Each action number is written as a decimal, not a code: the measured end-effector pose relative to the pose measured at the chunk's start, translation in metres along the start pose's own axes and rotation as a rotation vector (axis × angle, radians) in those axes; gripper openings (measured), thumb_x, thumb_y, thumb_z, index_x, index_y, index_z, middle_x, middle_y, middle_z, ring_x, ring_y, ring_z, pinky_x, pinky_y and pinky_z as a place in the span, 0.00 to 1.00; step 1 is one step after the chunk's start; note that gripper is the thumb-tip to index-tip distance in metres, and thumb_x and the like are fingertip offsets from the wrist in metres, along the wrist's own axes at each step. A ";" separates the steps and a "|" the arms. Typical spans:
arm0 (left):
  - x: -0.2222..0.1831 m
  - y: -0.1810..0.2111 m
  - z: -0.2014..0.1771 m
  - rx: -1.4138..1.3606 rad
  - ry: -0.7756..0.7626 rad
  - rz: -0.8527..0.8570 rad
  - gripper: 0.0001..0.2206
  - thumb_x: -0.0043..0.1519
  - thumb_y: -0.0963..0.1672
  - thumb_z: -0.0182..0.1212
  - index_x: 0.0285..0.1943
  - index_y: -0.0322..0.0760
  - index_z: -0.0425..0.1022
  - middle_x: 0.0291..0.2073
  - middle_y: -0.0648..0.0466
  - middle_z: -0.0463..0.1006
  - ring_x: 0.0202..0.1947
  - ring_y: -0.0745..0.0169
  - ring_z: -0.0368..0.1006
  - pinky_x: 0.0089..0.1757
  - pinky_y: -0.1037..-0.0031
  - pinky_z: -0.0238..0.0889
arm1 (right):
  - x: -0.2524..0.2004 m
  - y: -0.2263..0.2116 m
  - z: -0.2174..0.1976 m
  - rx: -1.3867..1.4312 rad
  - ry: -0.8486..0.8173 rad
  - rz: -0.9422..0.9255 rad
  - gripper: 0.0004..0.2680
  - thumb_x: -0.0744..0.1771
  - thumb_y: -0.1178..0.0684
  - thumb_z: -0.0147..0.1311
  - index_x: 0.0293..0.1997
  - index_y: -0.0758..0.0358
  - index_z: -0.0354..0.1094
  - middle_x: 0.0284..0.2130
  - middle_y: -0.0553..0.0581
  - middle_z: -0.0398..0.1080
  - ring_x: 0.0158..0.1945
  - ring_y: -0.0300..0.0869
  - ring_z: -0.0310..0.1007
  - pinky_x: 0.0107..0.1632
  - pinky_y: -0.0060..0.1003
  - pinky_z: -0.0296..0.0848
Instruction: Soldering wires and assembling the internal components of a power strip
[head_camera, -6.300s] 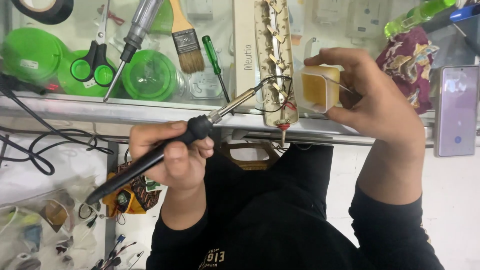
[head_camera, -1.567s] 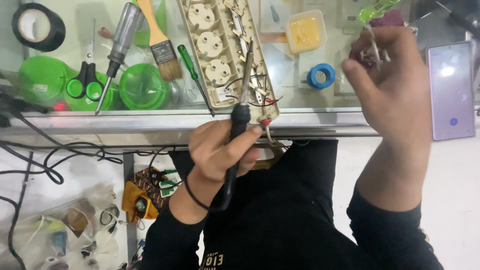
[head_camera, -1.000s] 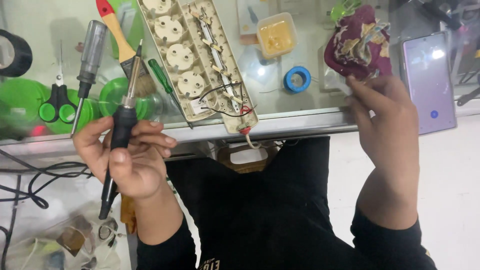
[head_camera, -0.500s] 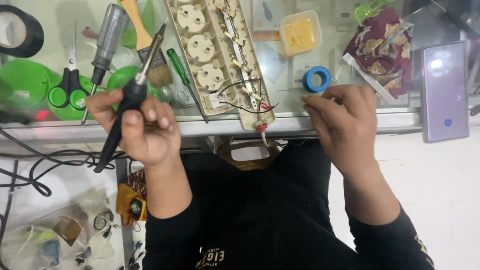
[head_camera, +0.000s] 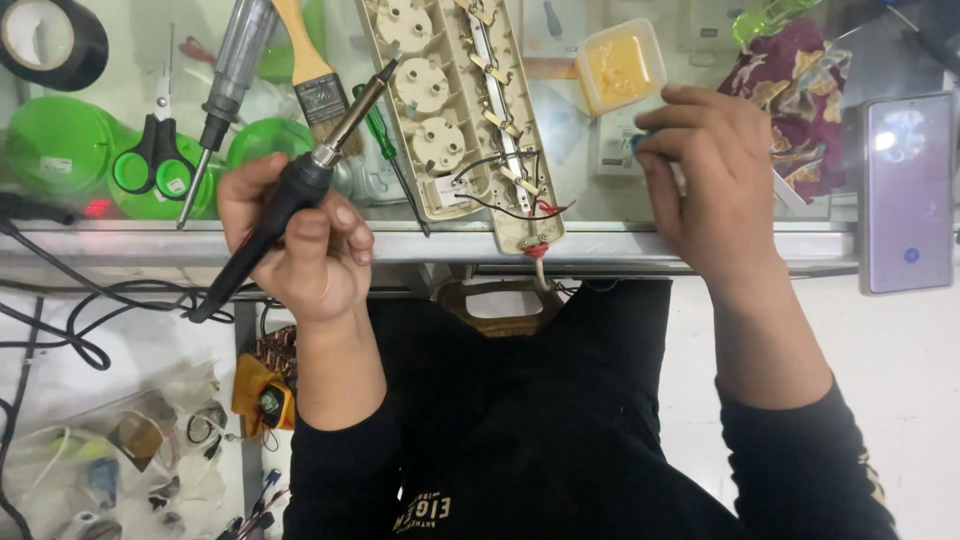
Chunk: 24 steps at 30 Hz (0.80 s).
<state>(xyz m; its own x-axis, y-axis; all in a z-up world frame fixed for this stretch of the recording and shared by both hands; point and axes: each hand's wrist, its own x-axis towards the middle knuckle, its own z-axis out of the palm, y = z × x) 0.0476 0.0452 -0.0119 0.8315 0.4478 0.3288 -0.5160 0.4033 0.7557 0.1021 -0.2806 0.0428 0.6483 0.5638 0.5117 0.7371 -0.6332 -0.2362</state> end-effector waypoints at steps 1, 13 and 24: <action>0.000 -0.002 -0.001 -0.023 0.006 0.024 0.19 0.65 0.46 0.69 0.58 0.36 0.66 0.24 0.46 0.69 0.15 0.63 0.61 0.17 0.78 0.54 | -0.001 -0.001 -0.001 0.056 0.043 0.051 0.03 0.72 0.70 0.51 0.47 0.71 0.64 0.49 0.67 0.72 0.61 0.65 0.72 0.59 0.54 0.63; 0.018 0.012 0.020 -0.048 -0.094 0.073 0.15 0.69 0.47 0.61 0.56 0.34 0.64 0.19 0.48 0.62 0.13 0.65 0.57 0.16 0.78 0.51 | -0.007 0.012 -0.005 0.557 0.333 0.251 0.03 0.77 0.65 0.51 0.48 0.75 0.65 0.33 0.67 0.68 0.34 0.48 0.69 0.45 0.39 0.66; 0.036 0.004 0.041 -0.019 -0.213 0.052 0.17 0.66 0.50 0.65 0.43 0.30 0.68 0.25 0.49 0.71 0.11 0.68 0.62 0.14 0.82 0.47 | 0.046 0.026 -0.039 0.453 -0.033 -0.096 0.04 0.72 0.72 0.55 0.46 0.79 0.76 0.35 0.68 0.72 0.37 0.52 0.69 0.45 0.44 0.64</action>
<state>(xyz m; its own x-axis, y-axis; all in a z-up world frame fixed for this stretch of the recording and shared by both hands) 0.0837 0.0302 0.0263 0.8274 0.2908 0.4804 -0.5613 0.3997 0.7247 0.1438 -0.2919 0.0924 0.5735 0.6298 0.5239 0.7982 -0.2857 -0.5303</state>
